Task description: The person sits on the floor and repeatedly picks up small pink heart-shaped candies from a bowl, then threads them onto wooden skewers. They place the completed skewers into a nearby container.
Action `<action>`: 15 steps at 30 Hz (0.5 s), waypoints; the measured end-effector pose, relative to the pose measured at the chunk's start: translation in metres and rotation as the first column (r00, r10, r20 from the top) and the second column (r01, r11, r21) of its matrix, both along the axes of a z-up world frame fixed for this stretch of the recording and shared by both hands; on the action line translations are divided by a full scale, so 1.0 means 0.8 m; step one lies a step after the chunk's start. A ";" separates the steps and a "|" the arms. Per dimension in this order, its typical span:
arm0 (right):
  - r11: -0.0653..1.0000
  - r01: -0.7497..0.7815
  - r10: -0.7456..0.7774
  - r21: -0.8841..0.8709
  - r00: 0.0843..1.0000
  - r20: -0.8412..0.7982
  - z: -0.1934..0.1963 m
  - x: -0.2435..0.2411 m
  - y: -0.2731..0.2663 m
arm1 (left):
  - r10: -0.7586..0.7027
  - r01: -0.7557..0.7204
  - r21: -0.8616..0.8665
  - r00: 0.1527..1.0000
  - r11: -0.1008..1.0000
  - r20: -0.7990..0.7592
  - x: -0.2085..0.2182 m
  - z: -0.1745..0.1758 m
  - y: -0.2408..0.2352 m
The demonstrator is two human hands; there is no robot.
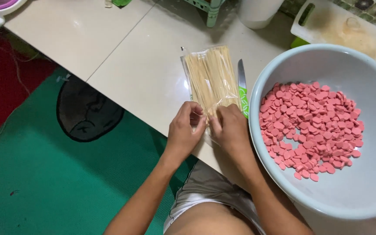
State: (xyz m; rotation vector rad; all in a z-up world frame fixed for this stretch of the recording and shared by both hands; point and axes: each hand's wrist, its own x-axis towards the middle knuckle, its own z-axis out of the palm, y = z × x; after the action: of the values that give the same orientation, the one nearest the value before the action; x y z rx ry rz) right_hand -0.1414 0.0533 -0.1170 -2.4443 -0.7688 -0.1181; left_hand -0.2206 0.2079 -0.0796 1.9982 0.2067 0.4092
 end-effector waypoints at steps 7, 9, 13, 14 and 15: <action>0.987 0.036 -0.041 -0.156 0.999 -0.031 0.046 0.001 0.025 | 0.015 -0.016 -0.083 1.000 0.996 -0.016 0.001 -0.002 0.004; 0.981 0.039 -0.056 -0.192 0.995 -0.083 0.045 0.001 0.027 | 0.005 -0.013 -0.174 0.999 0.985 -0.048 0.001 0.001 0.006; 0.975 0.033 -0.056 -0.218 0.993 -0.102 0.038 0.005 0.027 | 0.003 -0.015 -0.206 0.998 0.978 -0.055 0.000 0.002 0.008; 0.974 0.038 -0.063 -0.224 0.992 -0.107 0.036 0.006 0.027 | -0.002 -0.011 -0.222 0.998 0.975 -0.057 0.000 0.001 0.008; 0.972 0.042 -0.070 -0.230 0.991 -0.112 0.035 0.007 0.027 | -0.006 -0.008 -0.238 0.998 0.971 -0.059 0.000 0.000 0.008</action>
State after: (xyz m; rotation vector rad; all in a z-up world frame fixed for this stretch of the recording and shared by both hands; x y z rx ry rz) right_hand -0.1359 0.0747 -0.0889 -2.6619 -0.6932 0.0995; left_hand -0.2206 0.2144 -0.0797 1.7749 0.2811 0.3097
